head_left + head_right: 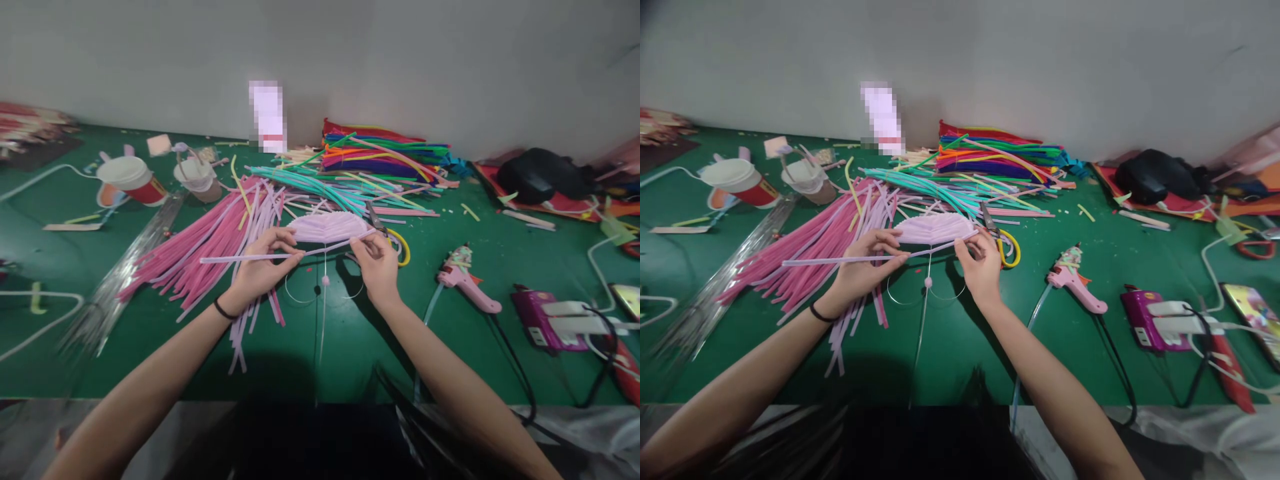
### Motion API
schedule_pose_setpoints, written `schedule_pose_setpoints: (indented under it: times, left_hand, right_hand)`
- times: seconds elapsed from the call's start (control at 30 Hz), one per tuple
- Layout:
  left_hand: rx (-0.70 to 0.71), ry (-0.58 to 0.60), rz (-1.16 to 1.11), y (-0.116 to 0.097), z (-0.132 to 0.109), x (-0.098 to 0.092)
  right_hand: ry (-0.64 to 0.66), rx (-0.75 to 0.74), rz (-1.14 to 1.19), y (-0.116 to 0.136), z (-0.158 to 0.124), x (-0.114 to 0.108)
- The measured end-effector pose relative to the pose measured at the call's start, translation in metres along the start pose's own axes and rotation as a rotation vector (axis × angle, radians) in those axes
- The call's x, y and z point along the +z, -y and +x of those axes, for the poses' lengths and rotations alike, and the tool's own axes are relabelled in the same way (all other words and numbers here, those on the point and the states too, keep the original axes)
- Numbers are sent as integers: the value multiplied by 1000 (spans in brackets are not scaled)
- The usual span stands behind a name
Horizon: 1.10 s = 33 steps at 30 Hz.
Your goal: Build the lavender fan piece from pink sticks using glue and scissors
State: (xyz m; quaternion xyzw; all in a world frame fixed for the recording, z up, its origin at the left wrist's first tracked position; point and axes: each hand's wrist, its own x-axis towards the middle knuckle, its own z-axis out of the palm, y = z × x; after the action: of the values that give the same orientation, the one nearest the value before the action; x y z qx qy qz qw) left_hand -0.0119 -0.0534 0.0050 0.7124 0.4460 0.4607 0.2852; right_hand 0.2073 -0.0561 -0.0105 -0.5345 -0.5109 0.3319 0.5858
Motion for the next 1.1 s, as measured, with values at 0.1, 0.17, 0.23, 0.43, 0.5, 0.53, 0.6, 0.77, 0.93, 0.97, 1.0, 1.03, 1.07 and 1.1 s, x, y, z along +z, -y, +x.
schedule_pose_setpoints:
  times: [0.1,0.17,0.23,0.43,0.5,0.53,0.6,0.77,0.93,0.97,1.0,1.03,1.07,1.1]
  left_hand:
    - [-16,-62,-37,1,0,0]
    - [-43,-125,-103,1,0,1]
    - [-111,-185,-229,-1,0,5]
    - [-482,20,-768,-17,0,8]
    - [-511,9,-801,-19,0,6]
    - [-511,-15,-796,-19,1,5]
    - [-500,-57,-775,-15,1,2]
    - [-458,-82,-701,-4,2,-4]
    - [-422,-118,-608,-3,2,-5]
    - [-423,-124,-597,-3,3,-6]
    - [-430,-129,-587,-4,3,-7]
    - [-438,-133,-578,-4,4,-9]
    - [-447,-134,-567,-4,5,-10]
    - [-456,-131,-556,-4,6,-11]
  right_hand:
    - [43,65,232,2,0,3]
    - [38,90,311,5,-1,4]
    - [26,112,363,9,-3,5]
    - [106,115,391,17,-7,7]
    - [116,60,317,17,-5,3]
    - [114,17,260,17,-3,0]
    - [105,-78,131,15,2,-7]
    - [116,-158,-93,12,8,-18]
    - [194,-430,-372,18,8,-26]
    - [215,-521,-471,19,8,-27]
    - [234,-607,-579,19,8,-29]
    - [250,-679,-684,19,8,-30]
    - [264,-732,-777,19,8,-30]
    - [276,-767,-850,18,8,-30]
